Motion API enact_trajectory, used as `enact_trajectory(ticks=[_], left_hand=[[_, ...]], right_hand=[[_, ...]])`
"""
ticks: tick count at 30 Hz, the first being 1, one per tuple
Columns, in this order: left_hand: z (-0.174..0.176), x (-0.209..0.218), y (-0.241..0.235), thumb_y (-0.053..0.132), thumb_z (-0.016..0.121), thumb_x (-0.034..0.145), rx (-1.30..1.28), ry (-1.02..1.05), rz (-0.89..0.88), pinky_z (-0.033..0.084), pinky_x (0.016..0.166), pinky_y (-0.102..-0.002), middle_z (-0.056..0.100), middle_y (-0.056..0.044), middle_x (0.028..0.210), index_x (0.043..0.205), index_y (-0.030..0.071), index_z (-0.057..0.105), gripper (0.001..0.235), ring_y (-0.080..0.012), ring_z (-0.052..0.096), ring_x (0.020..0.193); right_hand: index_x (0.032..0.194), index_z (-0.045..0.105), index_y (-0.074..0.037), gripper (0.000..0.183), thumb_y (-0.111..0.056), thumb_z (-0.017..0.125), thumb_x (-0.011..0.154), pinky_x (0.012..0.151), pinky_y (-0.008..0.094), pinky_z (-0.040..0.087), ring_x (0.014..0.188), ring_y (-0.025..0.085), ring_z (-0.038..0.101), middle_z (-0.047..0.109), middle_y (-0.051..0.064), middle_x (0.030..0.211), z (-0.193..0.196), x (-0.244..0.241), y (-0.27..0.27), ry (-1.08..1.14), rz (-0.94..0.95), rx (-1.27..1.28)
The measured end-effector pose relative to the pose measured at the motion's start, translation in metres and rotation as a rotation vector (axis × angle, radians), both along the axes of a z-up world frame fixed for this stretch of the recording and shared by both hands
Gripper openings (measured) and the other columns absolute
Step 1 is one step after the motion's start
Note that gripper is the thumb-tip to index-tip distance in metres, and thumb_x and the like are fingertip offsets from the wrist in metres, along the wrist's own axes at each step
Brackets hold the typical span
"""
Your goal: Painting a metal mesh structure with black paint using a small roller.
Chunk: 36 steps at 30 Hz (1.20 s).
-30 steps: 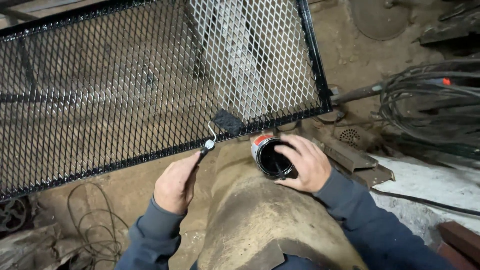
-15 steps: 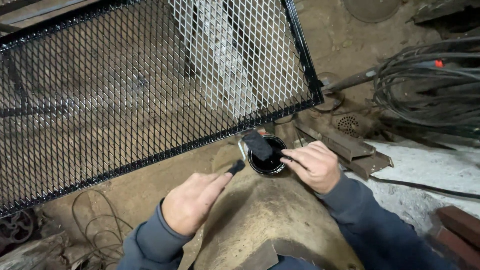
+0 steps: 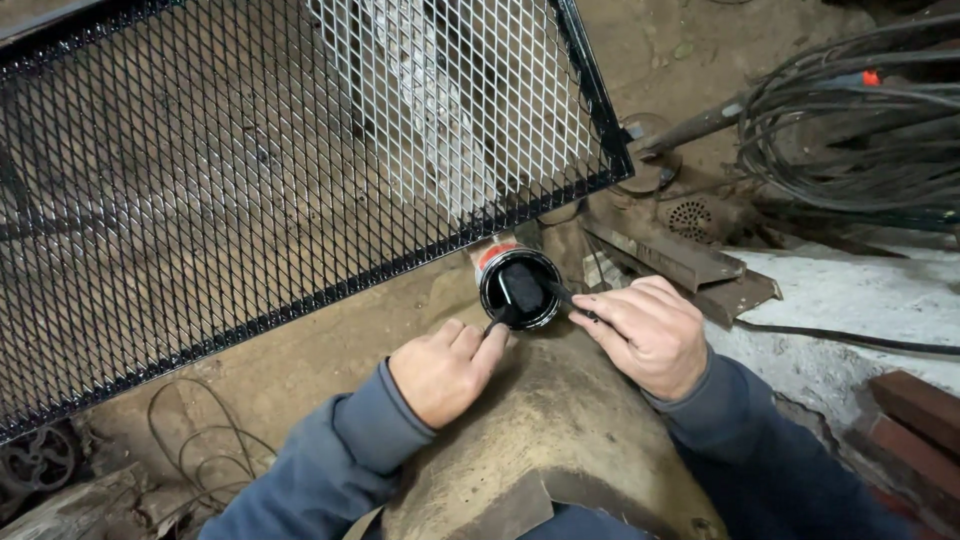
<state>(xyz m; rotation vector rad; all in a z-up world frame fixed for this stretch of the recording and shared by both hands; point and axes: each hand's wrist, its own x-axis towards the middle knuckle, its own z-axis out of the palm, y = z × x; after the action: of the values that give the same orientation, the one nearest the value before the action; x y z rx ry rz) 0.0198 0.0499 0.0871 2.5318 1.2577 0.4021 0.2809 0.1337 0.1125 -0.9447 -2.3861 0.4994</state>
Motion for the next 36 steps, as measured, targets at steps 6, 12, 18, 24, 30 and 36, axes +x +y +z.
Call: enact_trajectory(ticks=[6,12,18,24,30,36], left_hand=[[-0.015,0.007,0.002,0.013,0.059,0.087,0.031,0.051,0.042,0.056,0.064,-0.030,0.065,-0.008,0.086,0.125,-0.004,0.064,0.042,-0.0212,0.064,0.080],[-0.017,0.009,0.005,0.013,0.060,0.086,0.003,0.078,0.081,0.056,0.061,-0.031,0.066,-0.008,0.086,0.122,-0.003,0.066,0.040,-0.0210,0.066,0.081],[-0.028,0.012,0.009,0.013,0.060,0.086,0.016,0.104,0.077,0.057,0.065,-0.030,0.067,-0.009,0.087,0.121,-0.004,0.066,0.040,-0.0220,0.066,0.083],[-0.032,0.014,0.013,0.013,0.060,0.087,0.008,0.076,0.076,0.057,0.068,-0.031,0.069,-0.010,0.089,0.120,-0.005,0.065,0.038,-0.0234,0.066,0.084],[-0.038,0.016,0.016,0.013,0.060,0.087,-0.011,0.092,0.068,0.058,0.069,-0.032,0.069,-0.011,0.089,0.120,-0.005,0.065,0.038,-0.0242,0.066,0.084],[-0.038,0.016,0.019,0.013,0.060,0.085,0.009,0.096,0.062,0.057,0.069,-0.032,0.069,-0.012,0.090,0.119,-0.005,0.065,0.039,-0.0250,0.067,0.085]], right_hand=[[0.096,0.077,-0.003,0.021,-0.009,0.087,0.079,0.072,0.034,0.051,0.073,0.021,0.069,0.076,0.010,0.088,0.000,-0.002,-0.002,0.010,-0.010,-0.036],[0.096,0.077,-0.003,0.020,-0.009,0.087,0.079,0.072,0.034,0.051,0.073,0.021,0.068,0.076,0.009,0.089,0.002,-0.004,-0.002,-0.004,-0.011,-0.050],[0.097,0.078,-0.004,0.020,-0.009,0.086,0.079,0.073,0.034,0.051,0.074,0.021,0.068,0.076,0.009,0.090,-0.004,-0.003,-0.001,0.004,0.001,-0.061],[0.098,0.077,-0.004,0.021,-0.008,0.086,0.079,0.073,0.035,0.051,0.075,0.022,0.068,0.076,0.009,0.091,-0.008,-0.003,0.000,0.002,-0.003,-0.069],[0.098,0.077,-0.004,0.022,-0.008,0.086,0.079,0.073,0.035,0.051,0.075,0.022,0.068,0.076,0.009,0.091,-0.013,-0.002,0.001,0.008,0.003,-0.063],[0.098,0.077,-0.004,0.022,-0.008,0.087,0.079,0.071,0.034,0.051,0.073,0.021,0.068,0.076,0.008,0.091,-0.018,-0.001,0.003,0.016,-0.003,-0.081]])
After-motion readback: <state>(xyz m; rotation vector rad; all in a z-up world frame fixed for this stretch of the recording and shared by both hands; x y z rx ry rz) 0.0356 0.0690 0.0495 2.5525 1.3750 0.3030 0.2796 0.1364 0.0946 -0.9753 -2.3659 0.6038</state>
